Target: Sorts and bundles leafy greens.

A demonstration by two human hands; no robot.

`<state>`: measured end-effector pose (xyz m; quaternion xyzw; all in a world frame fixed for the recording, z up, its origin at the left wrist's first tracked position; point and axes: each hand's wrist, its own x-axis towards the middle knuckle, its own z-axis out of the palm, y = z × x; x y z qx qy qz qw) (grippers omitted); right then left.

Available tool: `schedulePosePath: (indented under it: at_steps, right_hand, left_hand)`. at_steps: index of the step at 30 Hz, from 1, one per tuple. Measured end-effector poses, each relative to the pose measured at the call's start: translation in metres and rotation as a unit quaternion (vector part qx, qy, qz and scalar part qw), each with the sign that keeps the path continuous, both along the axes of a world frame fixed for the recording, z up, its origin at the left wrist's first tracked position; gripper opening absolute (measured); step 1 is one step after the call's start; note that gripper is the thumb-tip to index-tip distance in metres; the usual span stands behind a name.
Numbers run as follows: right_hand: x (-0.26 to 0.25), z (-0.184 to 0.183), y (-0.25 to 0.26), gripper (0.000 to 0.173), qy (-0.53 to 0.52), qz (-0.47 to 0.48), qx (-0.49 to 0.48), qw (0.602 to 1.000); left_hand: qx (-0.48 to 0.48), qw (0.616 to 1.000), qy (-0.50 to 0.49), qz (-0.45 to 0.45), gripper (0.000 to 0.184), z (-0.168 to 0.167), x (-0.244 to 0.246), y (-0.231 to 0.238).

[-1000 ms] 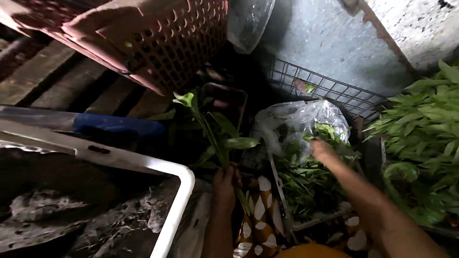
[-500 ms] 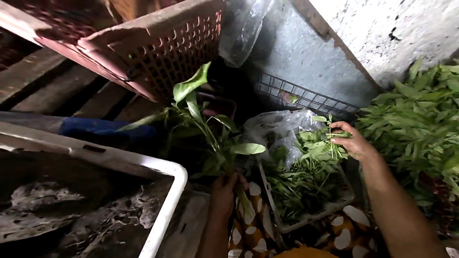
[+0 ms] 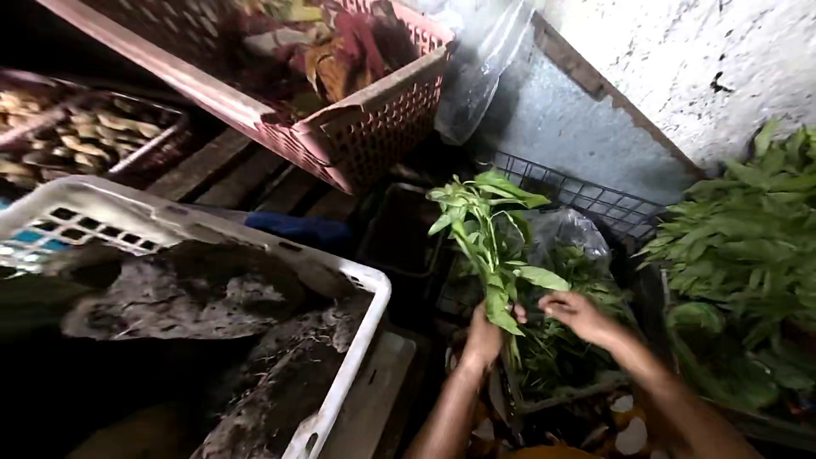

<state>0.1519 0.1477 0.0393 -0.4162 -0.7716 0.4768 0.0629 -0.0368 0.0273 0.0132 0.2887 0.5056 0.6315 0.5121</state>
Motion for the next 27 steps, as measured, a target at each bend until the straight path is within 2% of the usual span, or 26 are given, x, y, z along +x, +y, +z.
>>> schedulePosePath:
  at_steps: [3, 4, 6, 8, 10, 12, 14, 17, 18, 20, 22, 23, 25, 27]
  right_hand:
    - [-0.014, -0.016, -0.049, 0.049, 0.139, 0.004, -0.036, 0.99]
    - [-0.015, -0.02, -0.058, 0.052, 0.166, -0.023, -0.036, 0.985]
    - [-0.013, -0.025, -0.071, 0.049, 0.174, -0.102, -0.031, 0.979]
    - [-0.006, -0.028, -0.074, 0.043, 0.154, -0.125, 0.006, 0.98]
    - [0.004, -0.027, -0.076, 0.034, 0.117, -0.142, 0.087, 0.979]
    - [0.015, -0.024, -0.074, 0.031, 0.088, -0.179, 0.16, 0.967]
    - [0.029, -0.027, -0.066, 0.031, 0.056, -0.221, 0.231, 0.946]
    - [0.053, -0.035, -0.049, 0.034, -0.042, -0.224, 0.238, 0.944]
    - [0.059, -0.036, -0.046, 0.034, -0.052, -0.222, 0.219, 0.949]
    - [0.067, -0.037, -0.046, 0.032, -0.043, -0.206, 0.192, 0.959]
    - [0.07, -0.036, -0.05, 0.029, -0.023, -0.181, 0.163, 0.97]
    - [0.071, -0.034, -0.052, 0.029, -0.013, -0.169, 0.14, 0.975]
    - [0.072, -0.033, -0.054, 0.027, 0.016, -0.153, 0.108, 0.982]
    - [0.075, -0.03, -0.055, 0.024, 0.058, -0.131, 0.076, 0.987]
  left_hand:
    - [0.024, 0.994, -0.103, -0.024, 0.023, 0.001, 0.017, 0.007]
    - [0.041, 0.988, -0.143, -0.032, 0.023, 0.001, 0.022, 0.009]
    - [0.062, 0.976, -0.203, -0.047, 0.026, -0.002, 0.031, 0.009]
    - [0.099, 0.968, -0.223, -0.063, 0.032, -0.008, 0.037, 0.012]
    - [0.104, 0.976, -0.179, -0.068, 0.032, -0.015, 0.042, 0.015]
    - [0.019, 0.993, -0.053, -0.102, 0.034, -0.014, 0.045, 0.012]
    - [-0.048, 0.98, 0.09, -0.173, 0.043, -0.017, 0.051, 0.008]
    - [-0.075, 0.914, 0.309, -0.254, 0.034, -0.019, 0.067, -0.003]
    - [-0.04, 0.885, 0.39, -0.25, 0.031, -0.017, 0.074, -0.008]
    - [0.125, 0.81, 0.543, -0.182, 0.028, -0.025, 0.085, -0.013]
    - [0.269, 0.719, 0.625, -0.141, 0.037, -0.033, 0.089, -0.006]
    - [0.299, 0.678, 0.656, -0.144, 0.041, -0.034, 0.091, 0.0]
    - [0.302, 0.613, 0.714, -0.156, 0.044, -0.034, 0.093, 0.011]
    - [0.296, 0.575, 0.749, -0.145, 0.043, -0.036, 0.093, 0.02]
